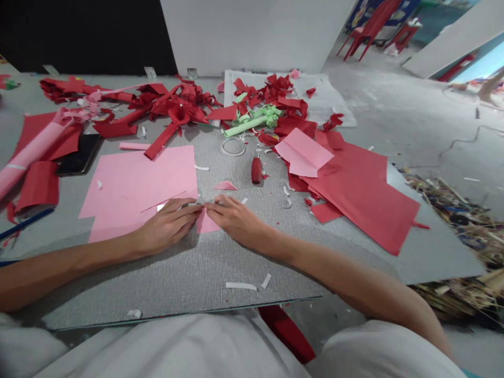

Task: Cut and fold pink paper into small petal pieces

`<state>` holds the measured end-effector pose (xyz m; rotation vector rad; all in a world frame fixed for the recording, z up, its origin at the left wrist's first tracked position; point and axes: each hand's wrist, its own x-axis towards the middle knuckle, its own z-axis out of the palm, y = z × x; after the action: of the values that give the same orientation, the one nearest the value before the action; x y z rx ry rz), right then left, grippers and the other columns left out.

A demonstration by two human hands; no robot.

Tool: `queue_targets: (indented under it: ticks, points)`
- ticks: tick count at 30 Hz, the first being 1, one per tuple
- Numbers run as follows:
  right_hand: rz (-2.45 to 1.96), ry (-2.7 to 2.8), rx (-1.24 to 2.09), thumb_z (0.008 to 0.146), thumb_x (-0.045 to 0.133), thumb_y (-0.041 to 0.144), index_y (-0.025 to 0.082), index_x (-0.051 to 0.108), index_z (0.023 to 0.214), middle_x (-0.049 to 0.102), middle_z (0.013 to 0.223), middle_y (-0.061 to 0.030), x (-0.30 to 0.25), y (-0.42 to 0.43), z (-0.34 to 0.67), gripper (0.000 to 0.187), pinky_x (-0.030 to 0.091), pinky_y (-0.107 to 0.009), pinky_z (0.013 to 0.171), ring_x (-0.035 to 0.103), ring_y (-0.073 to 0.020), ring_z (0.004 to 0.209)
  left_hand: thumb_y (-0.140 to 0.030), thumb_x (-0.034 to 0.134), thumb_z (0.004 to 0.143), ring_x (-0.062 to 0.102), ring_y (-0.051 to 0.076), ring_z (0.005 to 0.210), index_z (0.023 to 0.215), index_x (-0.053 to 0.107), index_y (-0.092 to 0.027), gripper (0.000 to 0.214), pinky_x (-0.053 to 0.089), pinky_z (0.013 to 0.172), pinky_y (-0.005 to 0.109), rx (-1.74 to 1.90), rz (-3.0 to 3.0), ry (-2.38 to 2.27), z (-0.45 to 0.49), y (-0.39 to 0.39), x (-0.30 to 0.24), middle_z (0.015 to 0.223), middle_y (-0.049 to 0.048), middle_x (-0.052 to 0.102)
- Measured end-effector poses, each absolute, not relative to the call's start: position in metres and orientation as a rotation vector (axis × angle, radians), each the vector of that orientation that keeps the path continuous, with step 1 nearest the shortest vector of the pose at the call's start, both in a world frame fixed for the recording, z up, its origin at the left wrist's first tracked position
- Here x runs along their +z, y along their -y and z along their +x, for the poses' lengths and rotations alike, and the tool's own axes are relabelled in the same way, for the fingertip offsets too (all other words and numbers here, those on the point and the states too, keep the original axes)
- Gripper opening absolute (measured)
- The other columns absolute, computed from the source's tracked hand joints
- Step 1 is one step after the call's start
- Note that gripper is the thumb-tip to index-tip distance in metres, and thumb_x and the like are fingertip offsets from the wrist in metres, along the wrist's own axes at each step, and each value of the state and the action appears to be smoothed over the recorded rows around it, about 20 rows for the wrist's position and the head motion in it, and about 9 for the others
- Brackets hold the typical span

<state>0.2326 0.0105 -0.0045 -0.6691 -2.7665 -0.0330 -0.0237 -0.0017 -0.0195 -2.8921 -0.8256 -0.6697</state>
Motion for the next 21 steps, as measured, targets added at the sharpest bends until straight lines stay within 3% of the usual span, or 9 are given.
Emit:
queue_targets:
  ticks: [4, 9, 15, 21]
  points:
    - [-0.666, 2.659, 0.103, 0.103, 0.048, 0.004, 0.018, 0.069, 0.121, 0.075, 0.130, -0.0135, -0.014, -0.014, 0.236, 0.031, 0.061, -0.047, 0.099, 0.067, -0.0273, 0.116, -0.013, 0.044, 0.108, 0.068, 0.027, 0.127, 0.123, 0.072, -0.014, 0.031, 0.062, 0.102, 0.047, -0.691, -2.915, 0.849, -0.024, 0.000, -0.020, 0.124, 0.0132, 0.078]
    - [-0.666, 2.408, 0.230, 0.107, 0.045, 0.010, 0.017, 0.071, 0.118, 0.076, 0.125, -0.0140, -0.023, -0.018, 0.240, 0.030, 0.061, -0.046, 0.101, 0.071, -0.0251, 0.118, -0.013, 0.043, 0.109, 0.069, 0.028, 0.127, 0.114, 0.073, -0.013, 0.030, 0.063, 0.100, 0.044, -0.765, -2.857, 0.778, -0.022, 0.000, -0.018, 0.119, 0.0116, 0.080]
    - [-0.544, 2.565, 0.190, 0.107, 0.043, 0.009, 0.018, 0.074, 0.120, 0.079, 0.111, -0.0110, -0.017, -0.017, 0.241, 0.035, 0.063, -0.045, 0.092, 0.069, -0.0249, 0.109, -0.012, 0.045, 0.108, 0.067, 0.026, 0.133, 0.128, 0.068, -0.015, 0.032, 0.061, 0.107, 0.046, -0.815, -2.944, 0.885, -0.022, 0.001, -0.024, 0.127, 0.0116, 0.078]
    - [-0.481, 2.637, 0.015, 0.107, 0.042, 0.006, 0.014, 0.073, 0.119, 0.079, 0.114, -0.0124, -0.017, -0.017, 0.242, 0.034, 0.062, -0.043, 0.091, 0.069, -0.0252, 0.105, -0.010, 0.040, 0.105, 0.058, 0.025, 0.146, 0.146, 0.058, -0.015, 0.045, 0.053, 0.120, 0.052, -0.707, -3.061, 0.906, -0.026, -0.004, -0.024, 0.150, 0.0130, 0.066]
